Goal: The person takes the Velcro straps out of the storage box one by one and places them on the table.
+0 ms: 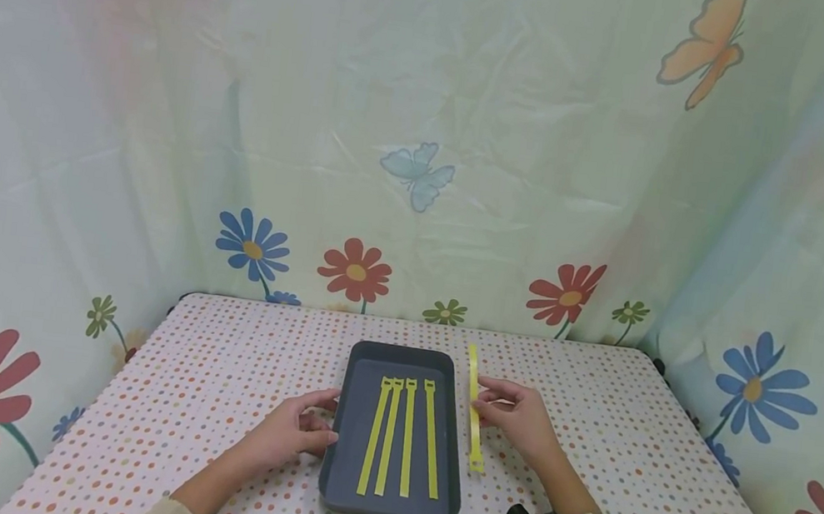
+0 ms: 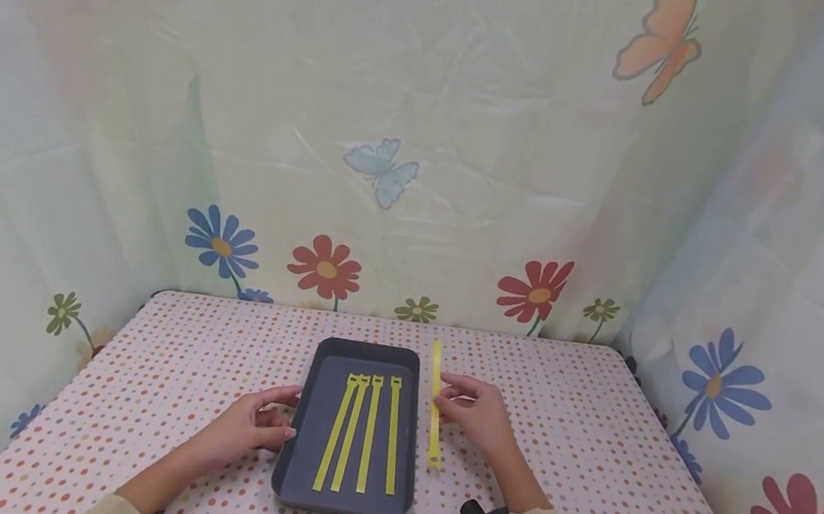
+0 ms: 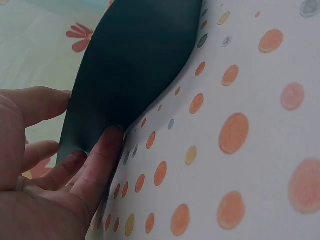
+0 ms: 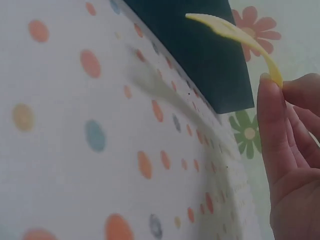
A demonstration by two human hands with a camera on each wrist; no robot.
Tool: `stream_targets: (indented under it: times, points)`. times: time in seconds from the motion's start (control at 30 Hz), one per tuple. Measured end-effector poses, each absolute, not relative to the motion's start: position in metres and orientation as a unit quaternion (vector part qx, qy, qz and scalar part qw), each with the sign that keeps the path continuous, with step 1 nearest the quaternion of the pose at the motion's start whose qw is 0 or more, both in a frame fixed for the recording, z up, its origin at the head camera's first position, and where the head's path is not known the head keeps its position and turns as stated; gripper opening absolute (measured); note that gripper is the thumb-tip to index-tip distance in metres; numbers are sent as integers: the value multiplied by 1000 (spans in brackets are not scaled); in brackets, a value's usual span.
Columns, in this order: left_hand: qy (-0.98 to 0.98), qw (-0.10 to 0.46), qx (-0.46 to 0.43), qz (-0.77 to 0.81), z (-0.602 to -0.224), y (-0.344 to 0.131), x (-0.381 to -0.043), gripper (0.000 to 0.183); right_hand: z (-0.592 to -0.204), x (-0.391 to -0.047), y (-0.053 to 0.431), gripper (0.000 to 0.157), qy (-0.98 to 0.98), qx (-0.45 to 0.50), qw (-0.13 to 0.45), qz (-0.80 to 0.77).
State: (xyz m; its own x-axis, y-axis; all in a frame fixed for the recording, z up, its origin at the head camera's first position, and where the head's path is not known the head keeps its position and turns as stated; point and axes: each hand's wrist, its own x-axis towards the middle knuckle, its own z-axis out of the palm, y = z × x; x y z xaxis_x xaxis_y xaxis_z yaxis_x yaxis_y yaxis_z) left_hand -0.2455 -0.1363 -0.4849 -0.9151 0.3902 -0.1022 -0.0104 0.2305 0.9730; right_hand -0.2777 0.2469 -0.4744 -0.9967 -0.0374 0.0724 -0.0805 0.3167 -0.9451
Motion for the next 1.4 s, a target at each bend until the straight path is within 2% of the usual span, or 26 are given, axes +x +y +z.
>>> stream_targets:
  times: [0.4, 1.4]
  points:
    - [777, 160, 137, 594, -485, -137, -247, 73, -480, -272, 254, 47, -826, -9, 2, 563]
    - [772, 168, 141, 597, -485, -137, -247, 74, -493, -278, 263, 48, -837, -41, -20, 545]
